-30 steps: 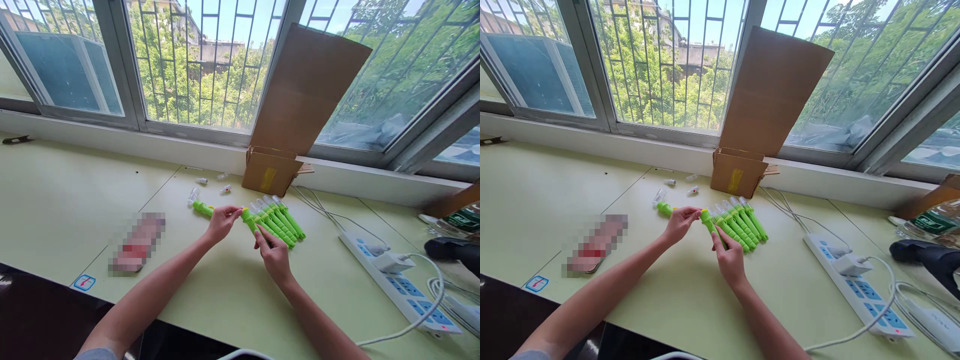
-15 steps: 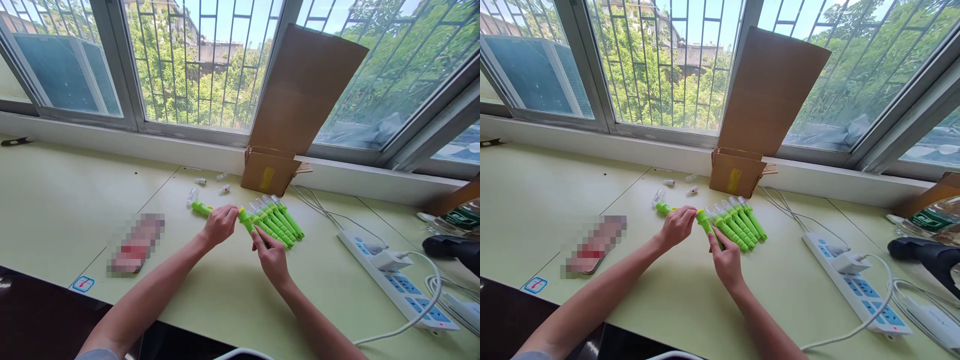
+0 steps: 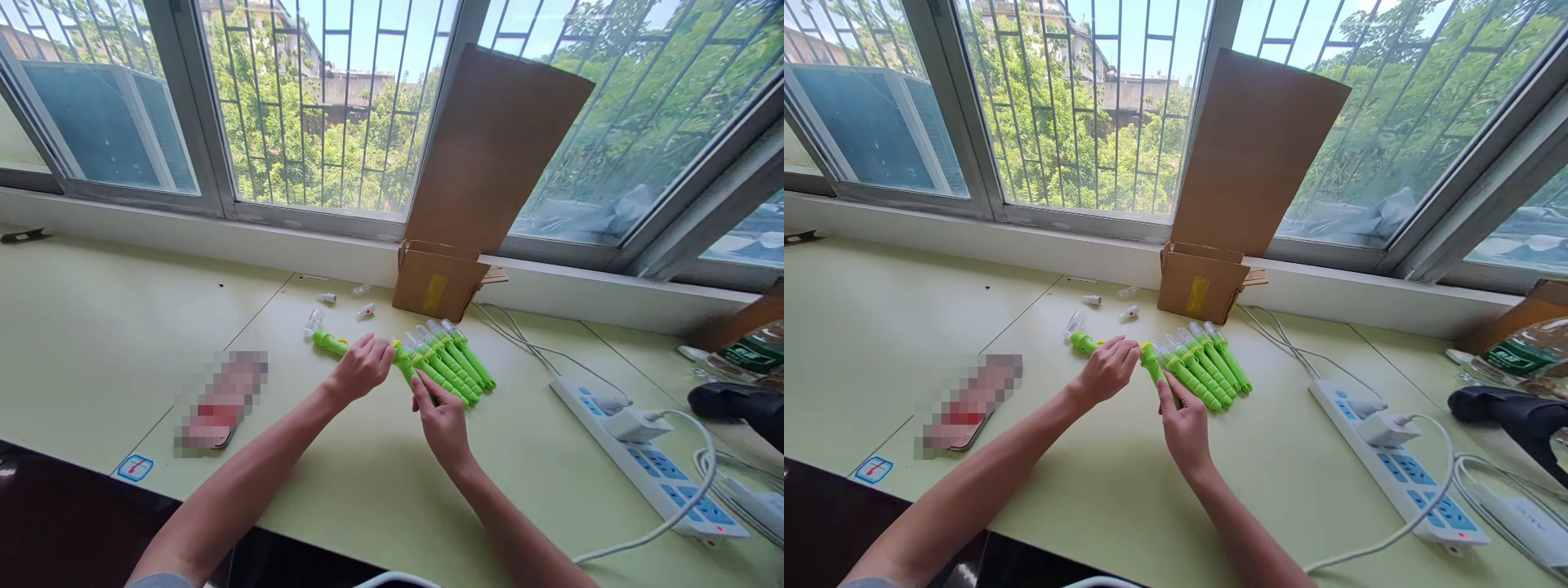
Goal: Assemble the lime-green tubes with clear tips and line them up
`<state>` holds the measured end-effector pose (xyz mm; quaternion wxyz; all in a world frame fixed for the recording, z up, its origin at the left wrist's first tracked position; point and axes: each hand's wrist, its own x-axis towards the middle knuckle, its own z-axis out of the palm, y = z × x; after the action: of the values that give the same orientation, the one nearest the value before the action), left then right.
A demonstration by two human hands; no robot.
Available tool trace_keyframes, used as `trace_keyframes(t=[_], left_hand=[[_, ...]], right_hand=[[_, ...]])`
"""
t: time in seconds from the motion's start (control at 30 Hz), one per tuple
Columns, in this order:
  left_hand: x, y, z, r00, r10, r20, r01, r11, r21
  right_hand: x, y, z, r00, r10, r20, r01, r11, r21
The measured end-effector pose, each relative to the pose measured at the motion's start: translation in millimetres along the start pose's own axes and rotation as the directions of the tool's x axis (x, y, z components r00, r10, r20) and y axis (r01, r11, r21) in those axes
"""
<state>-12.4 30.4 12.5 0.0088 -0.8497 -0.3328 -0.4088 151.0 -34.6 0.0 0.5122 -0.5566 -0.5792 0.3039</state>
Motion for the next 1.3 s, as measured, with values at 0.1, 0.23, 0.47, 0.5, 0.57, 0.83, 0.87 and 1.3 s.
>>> trace_keyframes(t=[0.1,0.23,0.47,0.5,0.57,0.83,0.87,1.3], left_hand=[[0,2,2.7,1.000,-0.018,0.025,0.019,0.999,-0.029],[-1,5,6.8,0.998,-0.064,0.023,0.066,0.995,-0.071],[-4,7,15.3,0.970,-0.229,-0.084,0.198,0.940,-0.278],[-5,7,16.0,0.967,-0.239,-0.088,0.203,0.932,-0.300],[-6,9,16.3,0.964,-0.250,-0.089,0.206,0.916,-0.343],[-6,12,13.3,0.926,-0.338,-0.169,0.238,0.868,-0.435],[-5,10,13.9,0.922,-0.348,-0.171,0.241,0.860,-0.450],[-7,-8,14.7,0.962,-0.093,-0.257,0.055,0.987,-0.151]], right_hand=[[-1,1,1,1.000,0.009,-0.017,-0.009,1.000,-0.001],[0,4,2,1.000,0.012,-0.023,-0.011,1.000,0.024],[3,7,3,0.991,0.118,0.065,-0.131,0.955,0.267],[3,7,3,0.986,0.145,0.082,-0.163,0.936,0.312],[4,7,3,0.975,0.193,0.110,-0.221,0.895,0.388],[6,6,0,0.948,0.226,0.225,-0.307,0.839,0.450],[7,6,0,0.946,0.226,0.233,-0.311,0.837,0.449],[6,7,-1,0.924,0.212,0.319,-0.351,0.801,0.485]])
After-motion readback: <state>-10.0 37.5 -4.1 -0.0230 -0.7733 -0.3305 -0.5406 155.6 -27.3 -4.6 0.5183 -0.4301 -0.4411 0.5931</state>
